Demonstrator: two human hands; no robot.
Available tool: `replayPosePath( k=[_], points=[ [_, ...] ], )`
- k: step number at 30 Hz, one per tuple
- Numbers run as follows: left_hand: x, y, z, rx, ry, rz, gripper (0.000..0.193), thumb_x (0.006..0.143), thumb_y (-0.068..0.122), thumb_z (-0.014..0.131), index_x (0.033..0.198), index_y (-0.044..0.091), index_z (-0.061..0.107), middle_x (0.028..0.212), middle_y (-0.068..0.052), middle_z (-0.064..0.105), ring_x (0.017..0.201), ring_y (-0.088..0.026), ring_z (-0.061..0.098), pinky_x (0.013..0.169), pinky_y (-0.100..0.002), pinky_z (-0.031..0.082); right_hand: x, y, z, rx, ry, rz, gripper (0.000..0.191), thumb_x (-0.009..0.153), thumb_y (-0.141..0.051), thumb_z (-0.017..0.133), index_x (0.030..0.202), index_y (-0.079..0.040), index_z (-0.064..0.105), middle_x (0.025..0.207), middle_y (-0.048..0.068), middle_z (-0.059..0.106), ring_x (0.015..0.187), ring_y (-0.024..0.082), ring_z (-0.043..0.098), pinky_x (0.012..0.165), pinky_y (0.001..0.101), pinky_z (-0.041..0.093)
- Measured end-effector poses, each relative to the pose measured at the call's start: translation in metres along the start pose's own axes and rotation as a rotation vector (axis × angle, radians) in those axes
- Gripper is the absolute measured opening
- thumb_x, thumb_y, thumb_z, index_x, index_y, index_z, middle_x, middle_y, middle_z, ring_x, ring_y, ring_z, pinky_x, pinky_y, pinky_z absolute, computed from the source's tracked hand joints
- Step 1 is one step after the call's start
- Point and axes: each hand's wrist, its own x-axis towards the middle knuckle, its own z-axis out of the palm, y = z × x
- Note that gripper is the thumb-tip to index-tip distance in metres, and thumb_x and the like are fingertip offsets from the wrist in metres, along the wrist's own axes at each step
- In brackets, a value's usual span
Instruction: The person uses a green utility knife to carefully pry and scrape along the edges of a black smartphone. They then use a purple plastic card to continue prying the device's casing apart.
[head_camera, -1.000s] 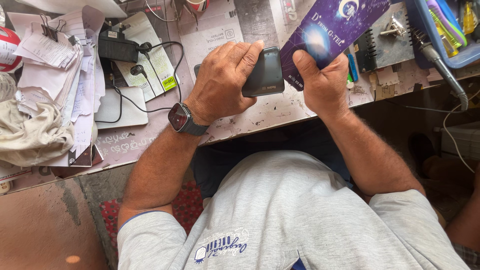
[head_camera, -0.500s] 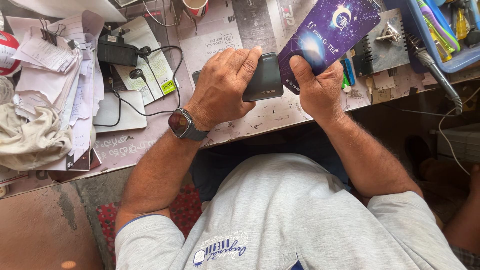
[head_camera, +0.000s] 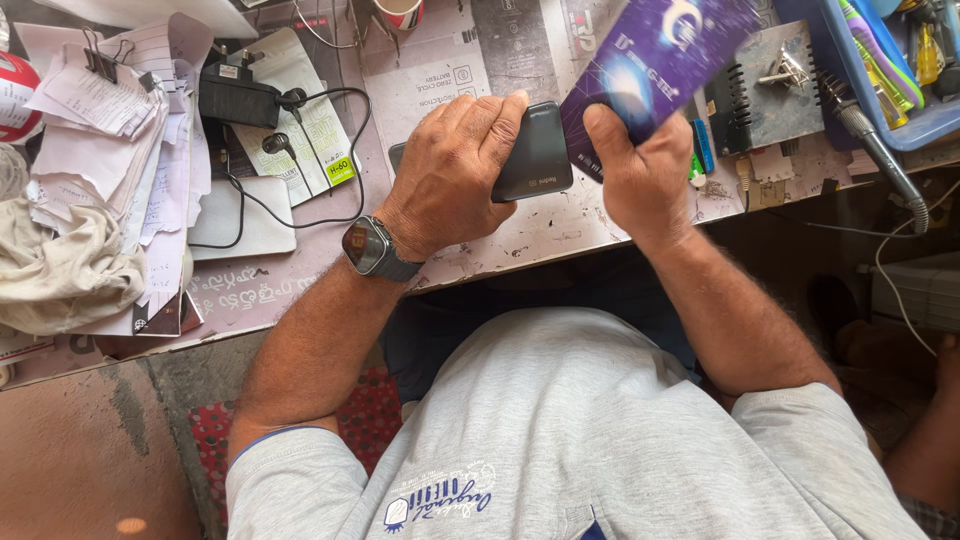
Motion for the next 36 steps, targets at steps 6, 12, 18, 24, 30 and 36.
replayPosePath(
  k=[6,12,18,24,30,36],
  points=[
    [0.001,0.004,0.002,0.010,-0.011,-0.003,0.074,0.074,0.014,0.088,0.136,-0.009,0.054,0.117,-0.019,0.064,0.101,-0.031,0.065,0.088,-0.047,0.055,0.002,-0.006,-0.003,0.135,-0.034,0.071,0.013,0.105,-0.015,0.075,0.101,-0.004,0.070,0.092,-0.001,0.071,0.081,0.008,0.064,0.074,0.0241,0.055],
    [0.002,0.002,-0.003,-0.017,-0.024,0.031,0.077,0.071,0.015,0.089,0.136,-0.009,0.055,0.117,-0.019,0.064,0.100,-0.031,0.065,0.088,-0.047,0.055,0.000,-0.002,-0.003,0.149,-0.035,0.059,0.014,0.105,-0.015,0.078,0.100,-0.004,0.071,0.091,-0.001,0.071,0.080,0.007,0.063,0.074,0.0238,0.054],
    [0.002,0.000,-0.004,-0.015,-0.067,0.046,0.076,0.071,0.013,0.089,0.137,-0.007,0.056,0.117,-0.018,0.066,0.101,-0.030,0.066,0.088,-0.045,0.056,0.007,-0.001,-0.011,0.106,-0.118,0.037,0.013,0.105,-0.015,0.078,0.104,-0.003,0.072,0.095,0.001,0.072,0.083,0.007,0.065,0.078,0.0238,0.057],
    [0.002,-0.003,-0.004,-0.038,-0.087,0.078,0.077,0.069,0.015,0.090,0.135,-0.007,0.057,0.116,-0.019,0.066,0.099,-0.030,0.066,0.088,-0.046,0.056,0.012,-0.004,-0.019,0.062,-0.189,0.074,0.012,0.104,-0.015,0.076,0.105,-0.004,0.071,0.094,0.002,0.073,0.083,0.008,0.068,0.076,0.0239,0.059],
    [0.001,-0.002,-0.002,-0.012,-0.070,0.061,0.079,0.068,0.015,0.092,0.135,-0.007,0.057,0.115,-0.018,0.066,0.101,-0.030,0.067,0.089,-0.046,0.056,0.008,0.008,-0.013,0.192,-0.141,0.048,0.012,0.104,-0.015,0.077,0.099,-0.006,0.070,0.090,0.001,0.071,0.079,0.009,0.065,0.073,0.0248,0.056],
    [0.002,-0.002,-0.003,-0.002,-0.067,0.040,0.083,0.066,0.016,0.093,0.136,-0.007,0.056,0.117,-0.019,0.066,0.104,-0.031,0.067,0.091,-0.046,0.056,-0.009,0.024,0.011,0.417,0.053,0.090,0.009,0.102,-0.011,0.077,0.102,-0.007,0.069,0.093,0.000,0.070,0.081,0.009,0.065,0.076,0.0238,0.055]
  ],
)
